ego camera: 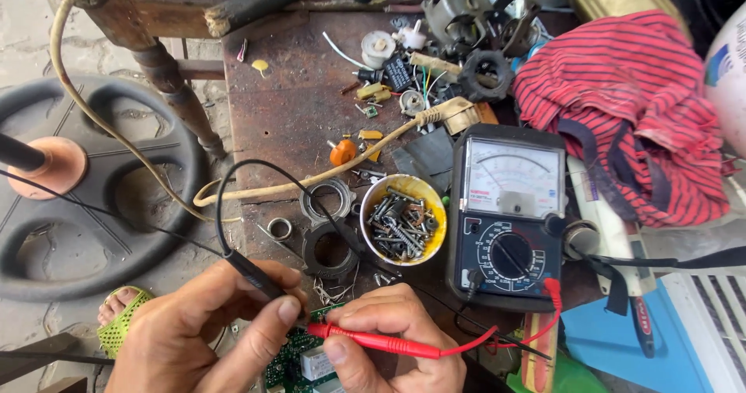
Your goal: Testing various points on a circuit board using an analog multimeter to diagnose faults.
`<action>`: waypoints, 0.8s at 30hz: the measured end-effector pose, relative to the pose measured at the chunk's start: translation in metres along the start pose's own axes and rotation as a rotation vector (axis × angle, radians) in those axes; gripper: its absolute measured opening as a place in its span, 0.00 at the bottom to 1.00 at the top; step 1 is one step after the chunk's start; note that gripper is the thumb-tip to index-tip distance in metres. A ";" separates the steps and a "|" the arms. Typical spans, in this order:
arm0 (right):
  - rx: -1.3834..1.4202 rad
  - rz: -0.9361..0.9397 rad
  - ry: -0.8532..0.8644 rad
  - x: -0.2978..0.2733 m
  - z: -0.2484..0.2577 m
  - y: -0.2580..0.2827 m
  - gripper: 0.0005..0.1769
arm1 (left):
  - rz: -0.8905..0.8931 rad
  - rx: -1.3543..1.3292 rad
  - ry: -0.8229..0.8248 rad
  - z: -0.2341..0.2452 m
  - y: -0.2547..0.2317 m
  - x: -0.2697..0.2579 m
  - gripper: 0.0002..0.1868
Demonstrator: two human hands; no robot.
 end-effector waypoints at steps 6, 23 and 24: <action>0.215 -0.147 0.045 -0.007 -0.003 0.006 0.09 | 0.078 -0.172 0.025 0.004 0.002 -0.002 0.09; 0.398 -0.450 0.036 -0.013 0.001 -0.004 0.13 | 0.026 -0.445 -0.007 -0.002 0.007 -0.007 0.13; 0.409 -0.456 0.033 -0.013 0.000 -0.004 0.13 | 0.021 -0.447 -0.028 -0.002 0.005 -0.007 0.12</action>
Point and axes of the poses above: each hand's wrist, its own x-axis towards the middle knuckle, its own z-axis out of the back of the hand, y = z × x, the point moved 2 cm from there along x, towards the middle knuckle, and after that the axes turned 9 degrees about -z, right-handed, at the moved point
